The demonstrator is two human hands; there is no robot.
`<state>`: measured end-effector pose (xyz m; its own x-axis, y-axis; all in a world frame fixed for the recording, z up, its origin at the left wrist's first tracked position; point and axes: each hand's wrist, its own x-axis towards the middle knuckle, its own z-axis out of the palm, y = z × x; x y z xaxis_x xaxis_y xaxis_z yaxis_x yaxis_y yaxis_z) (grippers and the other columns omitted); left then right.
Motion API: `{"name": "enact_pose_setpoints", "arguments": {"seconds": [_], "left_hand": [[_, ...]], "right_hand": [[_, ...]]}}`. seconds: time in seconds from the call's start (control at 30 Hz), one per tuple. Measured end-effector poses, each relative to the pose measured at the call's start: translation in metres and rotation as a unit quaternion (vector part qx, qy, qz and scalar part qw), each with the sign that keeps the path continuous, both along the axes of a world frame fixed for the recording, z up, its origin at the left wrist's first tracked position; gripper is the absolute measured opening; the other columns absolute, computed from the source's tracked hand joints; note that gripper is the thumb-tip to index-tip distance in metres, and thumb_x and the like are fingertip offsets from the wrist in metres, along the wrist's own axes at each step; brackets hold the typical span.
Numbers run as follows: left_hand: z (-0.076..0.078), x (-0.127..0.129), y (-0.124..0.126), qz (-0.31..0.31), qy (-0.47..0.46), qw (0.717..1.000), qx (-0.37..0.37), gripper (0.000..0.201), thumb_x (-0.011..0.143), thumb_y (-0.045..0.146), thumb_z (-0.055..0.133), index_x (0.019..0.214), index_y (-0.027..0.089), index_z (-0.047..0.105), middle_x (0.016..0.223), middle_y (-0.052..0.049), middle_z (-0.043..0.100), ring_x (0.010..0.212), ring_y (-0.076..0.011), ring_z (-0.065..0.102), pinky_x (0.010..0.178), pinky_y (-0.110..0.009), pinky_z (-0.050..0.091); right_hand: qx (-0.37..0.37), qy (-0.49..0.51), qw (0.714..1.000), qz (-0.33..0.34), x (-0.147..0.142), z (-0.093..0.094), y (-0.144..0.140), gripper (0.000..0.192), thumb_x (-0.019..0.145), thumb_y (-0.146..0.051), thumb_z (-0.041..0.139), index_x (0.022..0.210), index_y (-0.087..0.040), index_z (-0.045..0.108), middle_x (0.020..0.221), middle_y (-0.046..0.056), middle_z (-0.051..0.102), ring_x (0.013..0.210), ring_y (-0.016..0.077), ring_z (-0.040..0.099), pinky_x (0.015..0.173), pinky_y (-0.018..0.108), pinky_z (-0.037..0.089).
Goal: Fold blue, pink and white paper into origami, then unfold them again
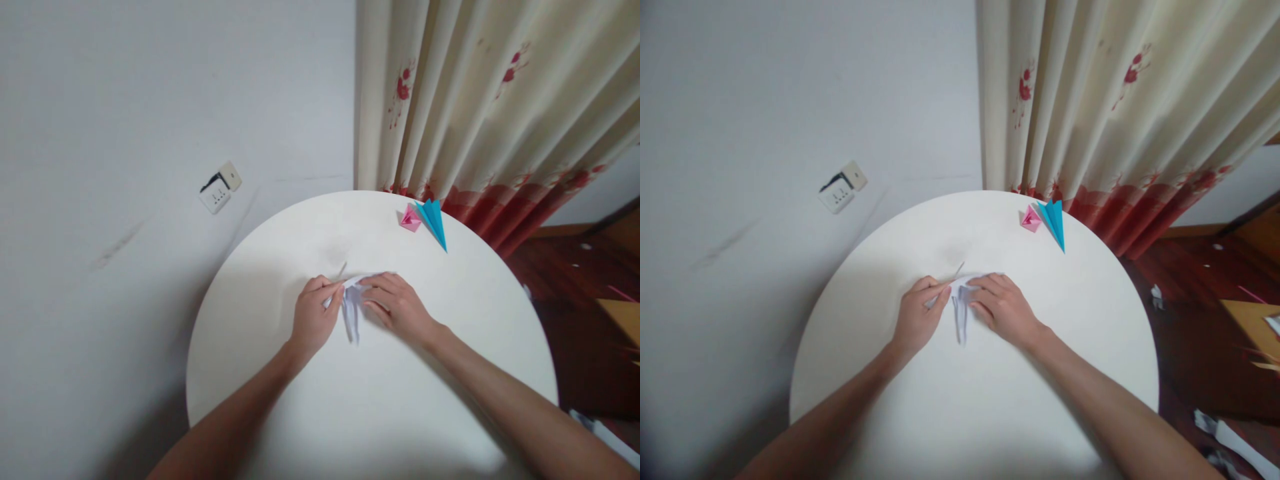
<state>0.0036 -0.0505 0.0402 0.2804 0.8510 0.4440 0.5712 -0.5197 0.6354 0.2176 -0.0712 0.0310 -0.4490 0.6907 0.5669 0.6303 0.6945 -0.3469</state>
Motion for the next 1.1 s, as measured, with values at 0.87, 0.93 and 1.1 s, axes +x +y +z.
{"name": "enact_pose_setpoints", "arguments": {"seconds": [0.87,0.93,1.1], "left_hand": [[0.003,-0.009,0.014,0.119,-0.108,0.983,-0.087,0.04,0.092,0.037,0.052,0.059,0.018,0.041,0.061,0.004,0.026,0.058,-0.0101,0.028,0.054,-0.025,0.018],[0.0,-0.01,0.017,0.137,-0.137,0.977,-0.095,0.042,0.09,0.037,0.054,0.057,0.019,0.038,0.059,0.004,0.024,0.056,-0.0097,0.025,0.053,-0.026,0.017],[-0.009,-0.012,0.03,0.158,-0.304,0.92,-0.192,0.034,0.08,0.04,0.064,0.058,0.018,0.05,0.057,0.005,0.038,0.057,-0.0102,0.037,0.054,-0.023,0.028]], "right_hand": [[-0.293,0.338,0.867,-0.219,0.012,-0.005,0.017,0.04,0.079,-0.048,0.066,0.105,-0.018,0.061,0.085,0.006,0.067,0.066,0.0191,0.063,0.054,0.029,0.048],[-0.293,0.369,0.859,-0.201,0.007,0.001,0.011,0.056,0.08,-0.055,0.067,0.122,-0.02,0.055,0.101,0.01,0.067,0.075,0.0211,0.065,0.059,0.032,0.052],[-0.221,0.387,0.886,-0.126,-0.002,0.008,-0.001,0.065,0.084,-0.051,0.068,0.139,-0.028,0.044,0.137,0.014,0.054,0.106,0.0251,0.062,0.082,0.039,0.055]]}}
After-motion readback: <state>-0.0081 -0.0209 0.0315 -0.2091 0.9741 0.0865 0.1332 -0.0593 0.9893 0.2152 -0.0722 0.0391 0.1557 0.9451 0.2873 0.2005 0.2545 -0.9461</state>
